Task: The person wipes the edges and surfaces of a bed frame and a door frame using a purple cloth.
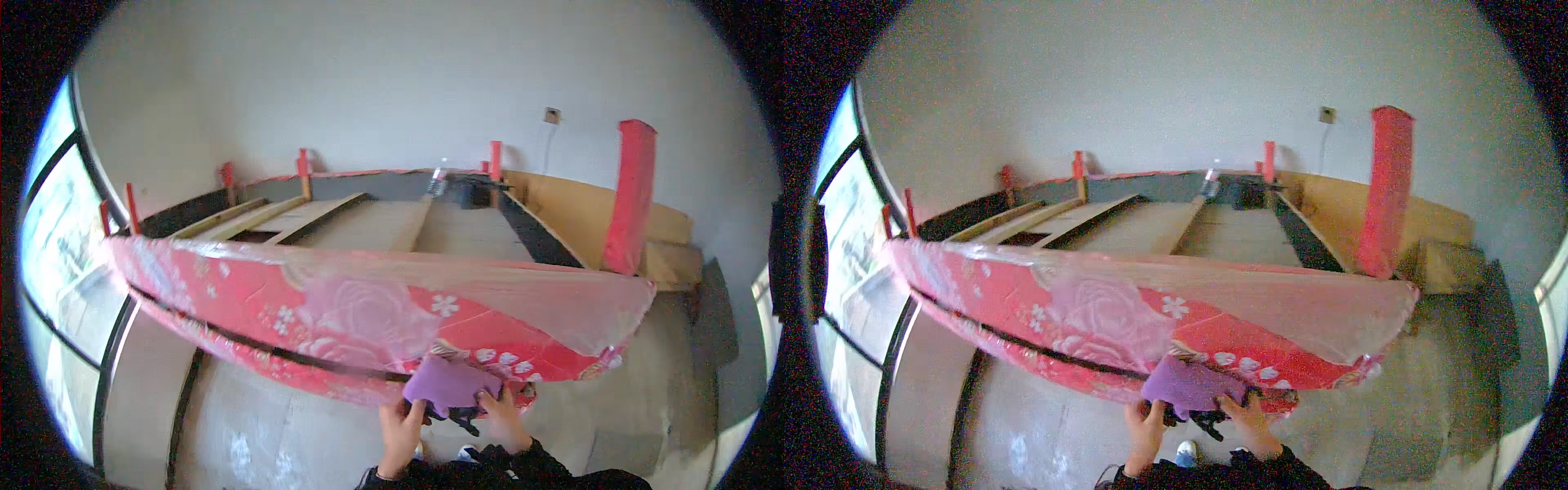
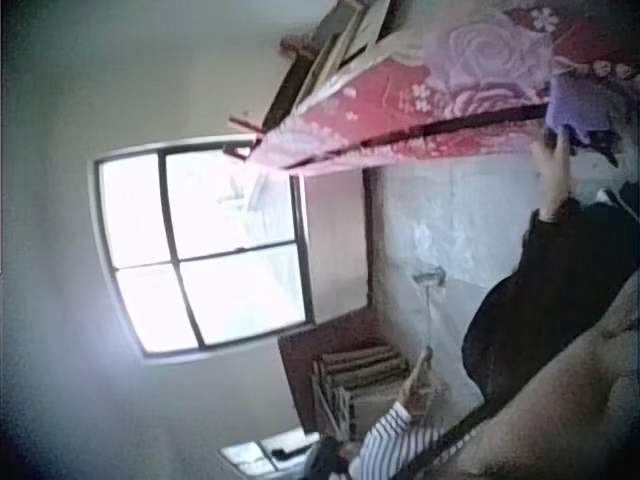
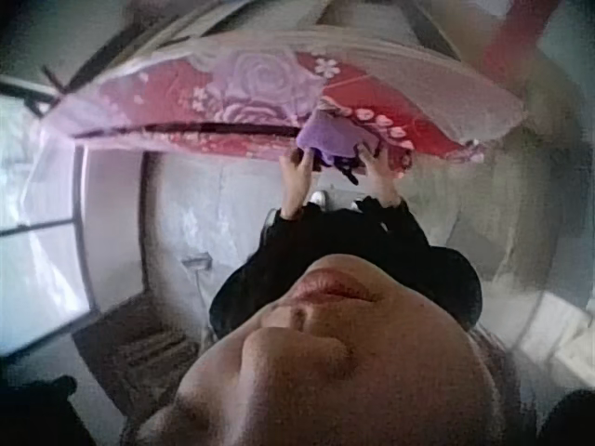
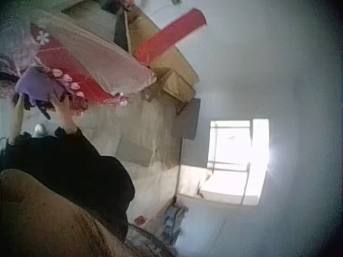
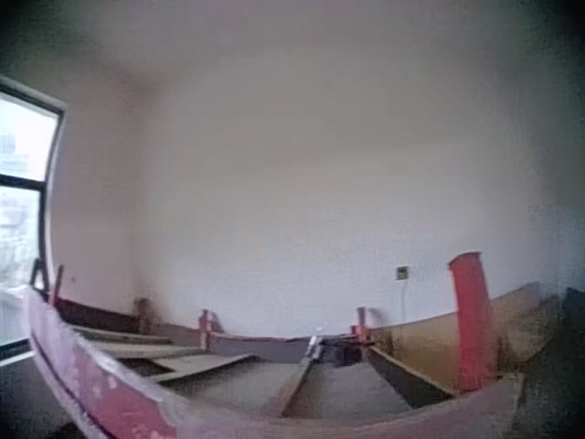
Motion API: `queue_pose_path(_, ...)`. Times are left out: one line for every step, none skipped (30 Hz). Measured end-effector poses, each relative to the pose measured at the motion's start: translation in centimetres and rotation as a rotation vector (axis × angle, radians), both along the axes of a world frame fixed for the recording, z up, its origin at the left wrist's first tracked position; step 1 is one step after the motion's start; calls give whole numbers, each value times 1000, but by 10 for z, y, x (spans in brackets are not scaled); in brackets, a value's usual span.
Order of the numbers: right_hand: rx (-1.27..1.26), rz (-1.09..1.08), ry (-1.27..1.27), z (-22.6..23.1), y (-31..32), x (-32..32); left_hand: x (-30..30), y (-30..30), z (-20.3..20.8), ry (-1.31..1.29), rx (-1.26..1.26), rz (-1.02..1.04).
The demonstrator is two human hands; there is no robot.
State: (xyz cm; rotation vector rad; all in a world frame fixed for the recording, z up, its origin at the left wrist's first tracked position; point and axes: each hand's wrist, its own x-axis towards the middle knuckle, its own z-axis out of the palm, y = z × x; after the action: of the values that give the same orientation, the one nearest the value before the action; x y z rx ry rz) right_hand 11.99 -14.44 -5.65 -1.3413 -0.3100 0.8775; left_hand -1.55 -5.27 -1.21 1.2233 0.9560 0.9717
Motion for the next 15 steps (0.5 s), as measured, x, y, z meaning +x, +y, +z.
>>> queue_pose_path(-20, 126, 66, 8, 7, -6, -9, 2, -10, -53, -93, 51)
queue_pose_path(-26, 154, 66, 7, 13, -11, -16, 4, -9, -55, -97, 80)
queue_pose_path(18, 183, 81, 3, 18, -15, -22, 6, -8, -5, -92, 82)
queue_pose_path(61, 205, 97, 1, 22, -18, -27, 8, -7, 45, -87, 77)
queue_pose_path(57, 232, 123, 7, 25, -20, -29, 9, -9, 44, -74, 86)
queue_pose_path(54, 234, 122, 7, 26, -21, -28, 8, -8, 43, -77, 88)
queue_pose_path(46, 239, 123, 7, 25, -21, -25, 8, -8, 25, -75, 109)
queue_pose_path(40, 234, 125, 7, 23, -20, -22, 9, -7, 7, -72, 120)
queue_pose_path(40, 210, 122, 6, 20, -18, -18, 8, -6, 6, -74, 96)
queue_pose_path(68, 197, 146, 6, 16, -15, -12, 7, -3, 50, -21, 72)
queue_pose_path(99, 178, 168, 5, 11, -12, -6, 5, -2, 90, 34, 41)
queue_pose_path(101, 139, 162, 2, 4, -7, 1, 3, -2, 86, 35, 2)
queue_pose_path(126, 68, 101, -3, -6, -2, 9, -1, -3, 52, 10, -67)
queue_pose_path(148, -10, 34, -4, -17, 5, 20, -6, -2, 14, -16, -145)
queue_pose_path(146, -66, 24, -2, -29, 11, 30, -13, -2, 8, -17, -201)
